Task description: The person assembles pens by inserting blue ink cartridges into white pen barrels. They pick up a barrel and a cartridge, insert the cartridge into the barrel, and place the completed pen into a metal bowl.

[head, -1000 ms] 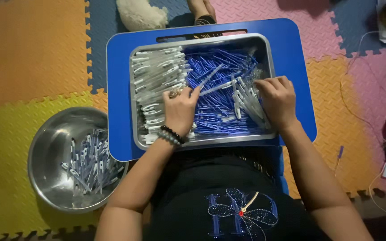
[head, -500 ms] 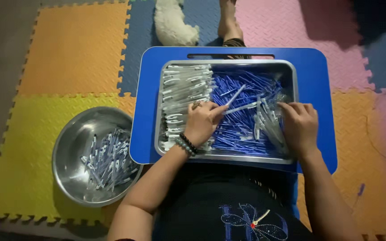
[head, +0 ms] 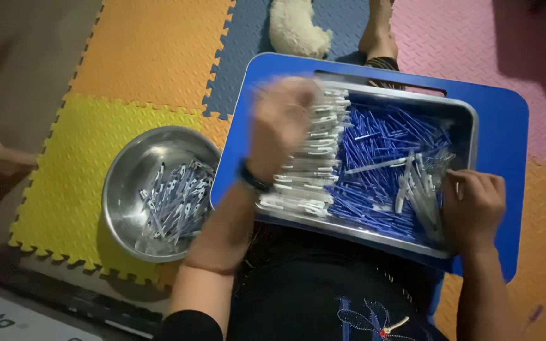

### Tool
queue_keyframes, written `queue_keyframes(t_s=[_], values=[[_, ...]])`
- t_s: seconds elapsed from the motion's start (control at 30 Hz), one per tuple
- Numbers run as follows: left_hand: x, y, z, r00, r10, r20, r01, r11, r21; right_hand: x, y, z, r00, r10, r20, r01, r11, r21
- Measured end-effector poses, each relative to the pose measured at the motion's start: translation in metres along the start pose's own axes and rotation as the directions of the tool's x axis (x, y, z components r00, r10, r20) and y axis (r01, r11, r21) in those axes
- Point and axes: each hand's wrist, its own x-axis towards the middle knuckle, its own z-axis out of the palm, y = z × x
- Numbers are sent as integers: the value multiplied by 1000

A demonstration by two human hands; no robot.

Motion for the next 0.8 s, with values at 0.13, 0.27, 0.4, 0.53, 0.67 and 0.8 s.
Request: queue_keyframes(t_s=[0.13,0.27,0.4,0.53,0.67,0.8], values=[[44,29,-66,939,86,-334,22,952,307,-6,5,6,996,82,-22,-79,989,126],[1,53,-25,966,-129,-223,66,962,-266,-19,12,11,991,129,43,-130,991,26],[-71,54,51,956,-231,181,285,879,-383,10,-29,-18,997,65,-31,-60,986,158],[-108,64,89,910,-287,298,385,853,-353,36,-84,-49,987,110,-118,-52,908,416],[-122,63,97,904,-210,372,326,902,-282,51,-126,-64,975,220,-7,-155,709,688],[-130,65,92,860,-252,443,401,871,-284,43,-135,-48,975,213,55,-186,663,725]])
